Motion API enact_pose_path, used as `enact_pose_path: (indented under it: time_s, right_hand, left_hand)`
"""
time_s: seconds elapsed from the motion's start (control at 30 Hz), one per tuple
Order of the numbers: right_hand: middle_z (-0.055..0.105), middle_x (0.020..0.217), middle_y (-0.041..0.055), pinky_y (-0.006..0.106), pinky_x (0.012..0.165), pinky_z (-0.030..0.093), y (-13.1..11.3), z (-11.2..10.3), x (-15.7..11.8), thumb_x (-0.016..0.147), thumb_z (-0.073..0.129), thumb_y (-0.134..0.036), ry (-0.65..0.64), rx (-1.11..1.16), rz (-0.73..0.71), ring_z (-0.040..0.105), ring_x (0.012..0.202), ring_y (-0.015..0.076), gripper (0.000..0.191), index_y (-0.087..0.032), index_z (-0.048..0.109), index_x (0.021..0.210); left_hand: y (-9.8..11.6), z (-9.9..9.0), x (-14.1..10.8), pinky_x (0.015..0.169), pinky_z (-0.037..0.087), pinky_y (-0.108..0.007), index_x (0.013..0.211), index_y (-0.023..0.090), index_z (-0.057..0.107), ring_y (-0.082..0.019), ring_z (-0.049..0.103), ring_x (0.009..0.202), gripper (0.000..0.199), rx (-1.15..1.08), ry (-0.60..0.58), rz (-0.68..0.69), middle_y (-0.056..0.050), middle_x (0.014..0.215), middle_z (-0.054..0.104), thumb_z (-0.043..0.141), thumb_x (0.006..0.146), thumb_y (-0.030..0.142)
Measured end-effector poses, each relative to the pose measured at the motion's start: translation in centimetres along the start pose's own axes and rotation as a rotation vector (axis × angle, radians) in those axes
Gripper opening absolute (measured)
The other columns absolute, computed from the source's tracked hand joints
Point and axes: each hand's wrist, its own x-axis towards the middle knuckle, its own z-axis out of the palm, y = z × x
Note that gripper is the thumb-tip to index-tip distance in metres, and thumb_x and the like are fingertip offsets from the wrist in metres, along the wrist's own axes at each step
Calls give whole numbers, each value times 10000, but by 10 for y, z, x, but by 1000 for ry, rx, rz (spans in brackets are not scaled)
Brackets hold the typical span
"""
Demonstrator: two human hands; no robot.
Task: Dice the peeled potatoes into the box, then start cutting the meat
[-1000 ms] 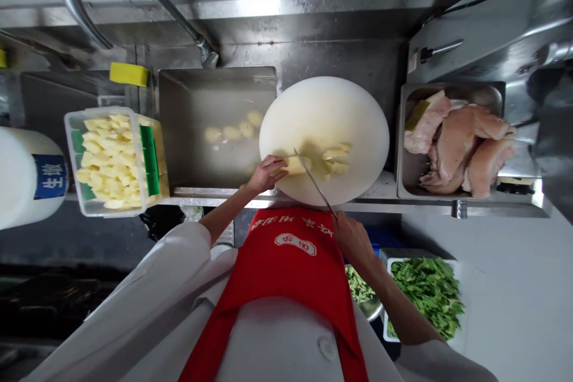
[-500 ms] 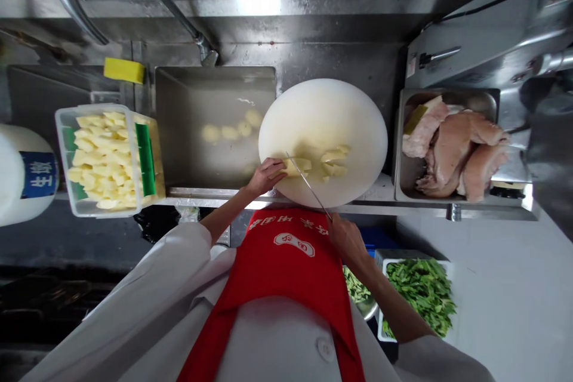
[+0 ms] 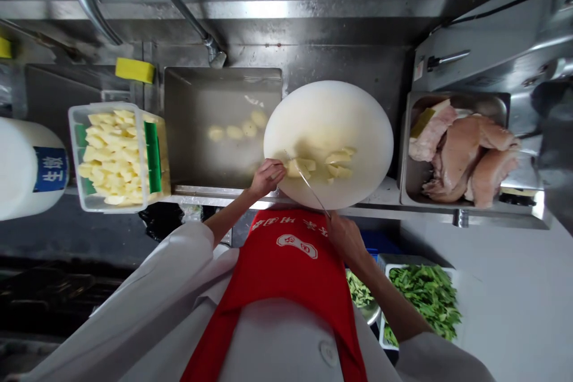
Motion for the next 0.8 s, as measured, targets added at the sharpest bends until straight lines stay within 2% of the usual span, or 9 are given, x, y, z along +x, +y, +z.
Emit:
enact_pose_path:
  time_s: [0.1,0.27,0.43,0.5,0.57,0.63,0.7,0.73,0.8]
  right_hand:
    - [729,838,113,272,646,358,-2,5,-3,1070,330,-281,4,8,-25,712,776,216,283,-145,578,1055]
    - [731,870,144,280,647,378,-14,11,12,1069,324,-272,-45,27,-5,713,794,226,291,-127,577,1051]
    - [732,883,152,287,632,360,-15,-1,11,1065,328,-268,-26,18,-30,713,807,241,298,-132,588,1011]
    - [728,839,133,282,618,339,-7,-7,-1,1059,350,-283,26,17,-44,709,777,237,290,-147,594,982]
    - [713,758,105,277,609,319,6,-11,-15,1053,370,-309,102,21,-32,701,731,229,294,-162,596,935]
    - [693,703,95,278,599,301,22,-15,-26,1047,381,-343,211,12,23,689,692,227,315,-169,594,895]
    - [693,706,107,283,586,283,41,-16,-31,1040,383,-373,328,2,110,675,663,228,336,-165,600,888]
    - [698,720,115,285,581,276,50,-16,-31,1036,382,-382,376,3,155,666,651,226,344,-161,607,898]
    - [702,738,131,290,576,271,67,-15,-27,1027,385,-386,439,26,242,647,632,225,348,-153,619,916]
  left_hand:
    - [5,-1,-4,883,550,-365,954,183,687,-176,626,963,218,45,74,-45,-89,976,673,538,1006,333]
    - [7,9,-5,888,559,-368,997,187,691,-179,625,984,232,16,-21,5,-95,1019,677,526,1011,350]
    - [2,14,-9,916,557,-389,1027,190,681,-185,629,1003,204,35,-34,13,-99,1042,667,532,1009,328]
    - [2,13,-11,921,558,-399,1026,198,676,-187,628,1005,191,42,-15,10,-91,1026,661,535,1007,325]
    - [5,15,-11,956,551,-428,1095,209,662,-209,613,1083,212,56,23,-17,-103,1103,641,574,984,367]
    - [12,20,-7,1036,511,-490,1241,206,618,-278,534,1261,439,93,13,-28,-153,1305,561,669,903,482]
    - [19,29,2,1121,421,-568,1378,192,544,-372,383,1413,731,147,-70,-11,-203,1494,402,743,796,588]
    - [21,35,8,1147,372,-601,1418,193,516,-407,320,1448,805,176,-113,2,-212,1543,343,751,773,614]
    - [23,47,24,1164,304,-641,1454,215,491,-434,271,1469,767,221,-152,13,-203,1572,322,705,824,596]
